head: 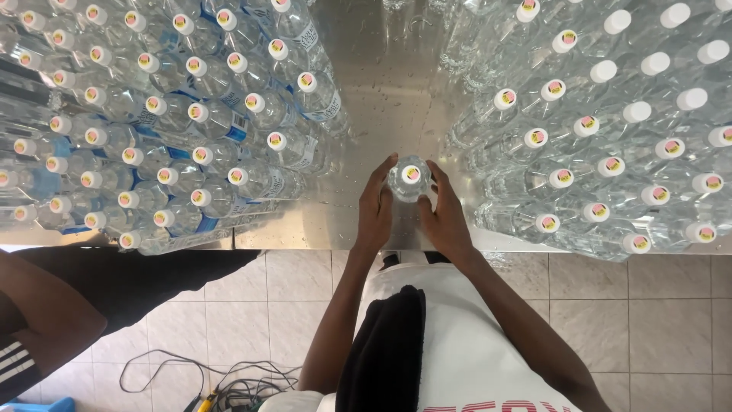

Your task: Manually applying small adhesive labels to the caps of water bottles in a production facility.

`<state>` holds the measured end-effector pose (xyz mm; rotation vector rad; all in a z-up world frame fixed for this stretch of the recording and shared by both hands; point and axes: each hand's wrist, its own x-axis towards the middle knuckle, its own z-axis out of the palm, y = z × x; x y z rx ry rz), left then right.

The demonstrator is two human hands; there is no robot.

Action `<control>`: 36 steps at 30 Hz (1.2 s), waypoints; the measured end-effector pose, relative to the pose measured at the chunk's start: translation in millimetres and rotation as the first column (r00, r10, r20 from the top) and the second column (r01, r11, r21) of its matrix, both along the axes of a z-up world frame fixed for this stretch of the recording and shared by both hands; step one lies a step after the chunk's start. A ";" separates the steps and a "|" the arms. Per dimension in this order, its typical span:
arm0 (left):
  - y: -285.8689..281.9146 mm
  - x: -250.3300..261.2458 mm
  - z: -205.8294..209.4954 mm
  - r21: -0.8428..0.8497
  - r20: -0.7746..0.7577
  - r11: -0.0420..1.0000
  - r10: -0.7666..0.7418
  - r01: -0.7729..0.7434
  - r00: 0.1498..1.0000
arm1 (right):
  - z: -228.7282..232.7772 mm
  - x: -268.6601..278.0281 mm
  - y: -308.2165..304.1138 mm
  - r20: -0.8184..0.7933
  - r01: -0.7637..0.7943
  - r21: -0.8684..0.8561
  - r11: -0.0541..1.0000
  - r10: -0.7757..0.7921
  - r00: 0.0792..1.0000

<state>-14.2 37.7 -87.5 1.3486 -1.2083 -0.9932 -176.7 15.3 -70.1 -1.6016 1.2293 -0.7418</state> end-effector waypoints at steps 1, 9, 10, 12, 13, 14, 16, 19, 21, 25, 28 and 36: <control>-2.4 0.8 -0.6 0.002 -0.001 1.000 0.001 -0.001 1.000 | 0.3 0.0 -0.6 -0.001 -0.001 0.002 1.000 0.001 1.000; -9.2 11.1 0.2 0.057 0.082 0.998 -0.006 0.001 0.997 | 17.5 -5.2 -3.7 -0.066 0.037 0.096 0.995 -0.031 0.997; -10.1 11.7 2.9 0.056 0.082 0.998 -0.009 0.004 0.997 | 12.9 -5.9 -4.5 -0.065 0.040 0.096 0.995 -0.034 0.997; -10.8 12.8 8.1 0.071 0.079 0.997 -0.020 0.015 0.997 | 3.4 -7.5 -5.1 -0.066 0.038 0.114 0.993 -0.031 0.997; -12.3 14.3 7.8 0.072 0.079 0.997 -0.024 0.018 0.997 | 3.3 -8.0 -5.9 -0.066 0.042 0.114 0.993 -0.034 0.997; -13.6 15.7 7.6 0.075 0.048 0.997 -0.031 0.028 0.998 | 3.5 -8.6 -6.8 -0.065 0.045 0.110 0.993 -0.038 0.997; -16.8 19.5 6.5 0.077 0.016 0.996 -0.039 0.037 0.999 | 3.9 -9.7 -9.3 -0.063 0.047 0.105 0.993 -0.041 0.997; -18.0 24.7 6.0 0.096 -0.036 0.995 -0.038 0.042 0.999 | 5.9 -10.8 -8.1 -0.064 0.021 0.113 0.993 -0.013 0.998; -19.9 26.9 8.5 0.109 -0.104 0.994 -0.004 0.016 0.995 | 8.5 -9.0 -5.5 0.002 0.026 0.020 0.999 -0.026 1.000; -19.3 32.7 -12.7 0.116 -0.101 0.993 0.021 -0.009 0.995 | -3.5 -12.2 -1.6 0.045 0.037 0.009 0.999 -0.038 0.998; -22.3 36.6 -23.0 0.119 -0.089 0.993 -0.002 0.012 0.996 | 1.5 -13.2 -1.5 0.041 -0.002 -0.016 1.000 0.003 0.999; -31.5 37.0 -49.3 -0.012 0.116 1.000 -0.027 0.029 0.993 | 4.0 -0.5 1.4 0.013 -0.003 -0.069 0.998 0.004 1.000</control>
